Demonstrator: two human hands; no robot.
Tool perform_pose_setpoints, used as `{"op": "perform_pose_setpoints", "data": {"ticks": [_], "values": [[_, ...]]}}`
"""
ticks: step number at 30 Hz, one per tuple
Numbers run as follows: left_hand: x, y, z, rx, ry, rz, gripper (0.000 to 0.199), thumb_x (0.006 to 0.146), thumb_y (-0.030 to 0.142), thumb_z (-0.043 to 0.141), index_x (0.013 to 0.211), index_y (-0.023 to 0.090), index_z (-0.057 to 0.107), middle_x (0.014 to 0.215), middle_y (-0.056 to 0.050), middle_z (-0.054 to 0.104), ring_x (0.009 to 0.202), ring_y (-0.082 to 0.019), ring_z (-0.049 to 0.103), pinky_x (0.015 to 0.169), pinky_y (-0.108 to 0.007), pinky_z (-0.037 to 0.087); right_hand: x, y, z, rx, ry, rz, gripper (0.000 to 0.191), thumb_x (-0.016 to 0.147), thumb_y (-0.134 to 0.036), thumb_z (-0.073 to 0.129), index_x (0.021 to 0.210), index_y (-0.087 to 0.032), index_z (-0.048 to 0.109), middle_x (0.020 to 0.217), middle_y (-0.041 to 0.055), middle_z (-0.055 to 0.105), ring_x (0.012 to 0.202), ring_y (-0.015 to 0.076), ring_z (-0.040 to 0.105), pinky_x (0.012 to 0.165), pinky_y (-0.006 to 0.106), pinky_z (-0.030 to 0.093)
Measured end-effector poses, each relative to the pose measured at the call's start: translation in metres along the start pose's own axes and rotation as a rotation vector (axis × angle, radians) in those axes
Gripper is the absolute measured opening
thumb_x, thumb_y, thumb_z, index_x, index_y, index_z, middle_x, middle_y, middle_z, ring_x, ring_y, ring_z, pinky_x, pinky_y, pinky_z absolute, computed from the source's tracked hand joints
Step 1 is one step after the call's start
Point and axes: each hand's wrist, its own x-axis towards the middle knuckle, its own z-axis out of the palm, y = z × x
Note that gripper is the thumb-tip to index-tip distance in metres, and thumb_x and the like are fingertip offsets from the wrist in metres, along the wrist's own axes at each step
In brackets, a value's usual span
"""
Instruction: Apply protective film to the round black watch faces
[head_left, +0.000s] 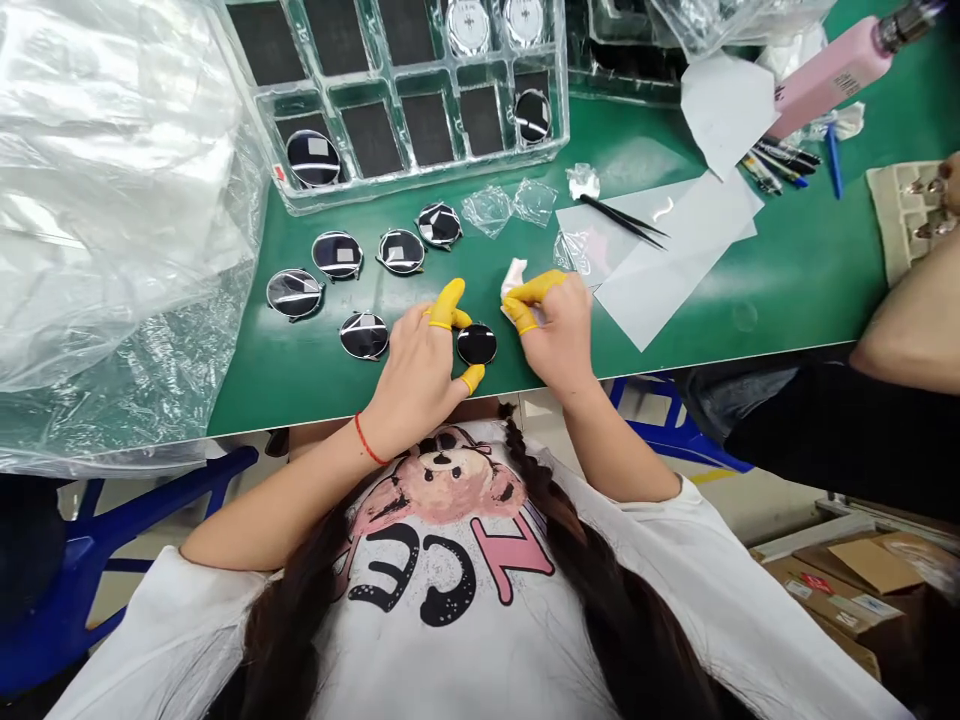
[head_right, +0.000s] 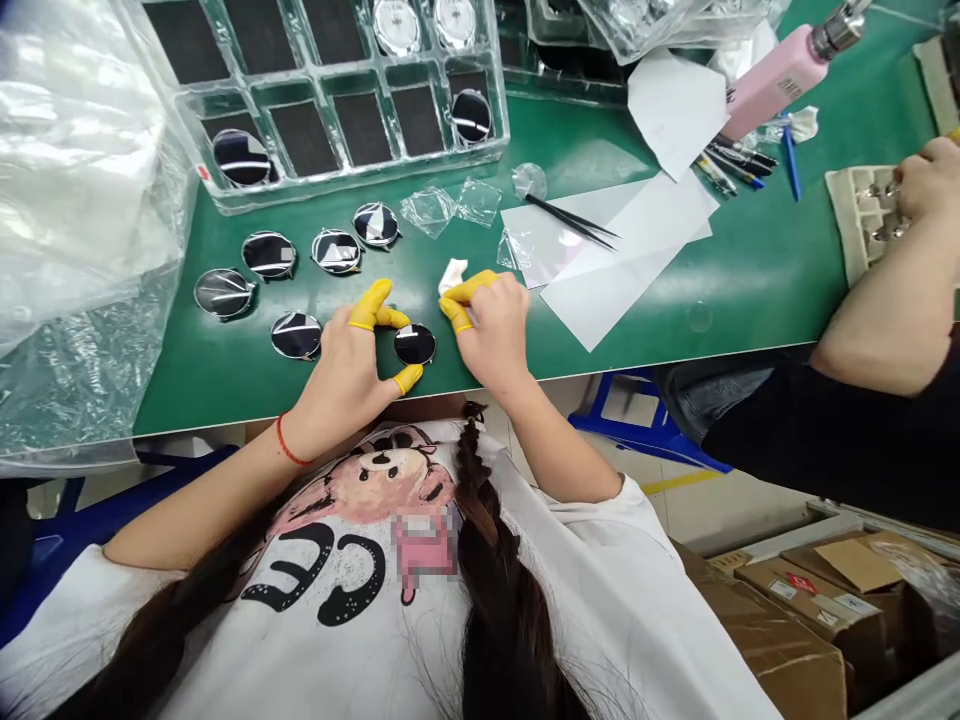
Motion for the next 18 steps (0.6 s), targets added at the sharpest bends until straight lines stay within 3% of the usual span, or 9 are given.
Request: {"op": "perform_pose_setpoints", "data": {"ticks": [5,8,10,12,14,16,18], "values": [[0.011,0.005,-0.037,-0.015,-0.078,0.072,0.082,0.085,0.018,0.064,0.153,0.017,0.018,0.121,-0.009,0.062,0.114,-0.027,0.055,0.103,-0.045,0.047,0.001,0.026,-0.027,0.001,0.174,0.151,0.024,0.099,-0.046,0.053,0.093,-0.026,0.064,0.096,0.0095,0.069,0.098,0.0299,0.061,0.093,0.052,0.047],[0.043,-0.022,-0.073,0.110,-0.008,0.047,0.074,0.081,0.019,0.069,0.145,0.015,0.032,0.125,-0.012,0.061,0.116,-0.029,0.054,0.109,-0.053,0.044,0.004,0.039,-0.035,-0.035,0.260,0.243,0.026,0.098,-0.046,0.053,0.100,-0.024,0.067,0.104,0.0152,0.067,0.107,0.0368,0.058,0.099,0.060,0.044],[0.075,-0.051,-0.091,0.202,0.051,-0.064,0.062,0.072,0.016,0.075,0.128,0.014,0.047,0.138,-0.015,0.054,0.121,-0.033,0.051,0.112,-0.059,0.041,0.006,0.041,-0.034,-0.054,0.286,0.243,0.030,0.098,-0.042,0.052,0.111,-0.021,0.068,0.117,0.0189,0.063,0.118,0.0398,0.053,0.104,0.063,0.040],[0.109,-0.079,-0.100,0.261,0.048,-0.156,0.052,0.067,0.016,0.079,0.113,0.016,0.054,0.151,-0.013,0.043,0.126,-0.034,0.047,0.114,-0.060,0.040,0.006,0.037,-0.030,-0.065,0.255,0.218,0.034,0.096,-0.040,0.052,0.119,-0.019,0.067,0.125,0.0201,0.060,0.122,0.0402,0.049,0.105,0.063,0.039],[0.134,-0.096,-0.104,0.290,0.050,-0.208,0.050,0.066,0.015,0.081,0.110,0.017,0.056,0.151,-0.013,0.045,0.128,-0.035,0.048,0.114,-0.060,0.041,0.003,0.030,-0.025,-0.068,0.159,0.189,0.037,0.095,-0.044,0.053,0.118,-0.019,0.068,0.123,0.0198,0.060,0.119,0.0396,0.051,0.101,0.062,0.041],[0.142,-0.098,-0.107,0.297,0.048,-0.209,0.055,0.071,0.015,0.079,0.120,0.016,0.055,0.143,-0.013,0.054,0.129,-0.035,0.049,0.116,-0.057,0.040,-0.004,0.024,-0.022,-0.082,0.033,0.164,0.044,0.094,-0.050,0.053,0.119,-0.018,0.068,0.118,0.0190,0.062,0.113,0.0384,0.053,0.096,0.060,0.043],[0.132,-0.089,-0.116,0.284,0.047,-0.154,0.058,0.084,0.020,0.069,0.136,0.011,0.045,0.137,-0.011,0.058,0.132,-0.030,0.048,0.118,-0.053,0.038,-0.011,0.020,-0.021,-0.116,-0.068,0.145,0.052,0.093,-0.055,0.054,0.125,-0.017,0.065,0.119,0.0196,0.061,0.111,0.0381,0.054,0.094,0.058,0.044]]}}
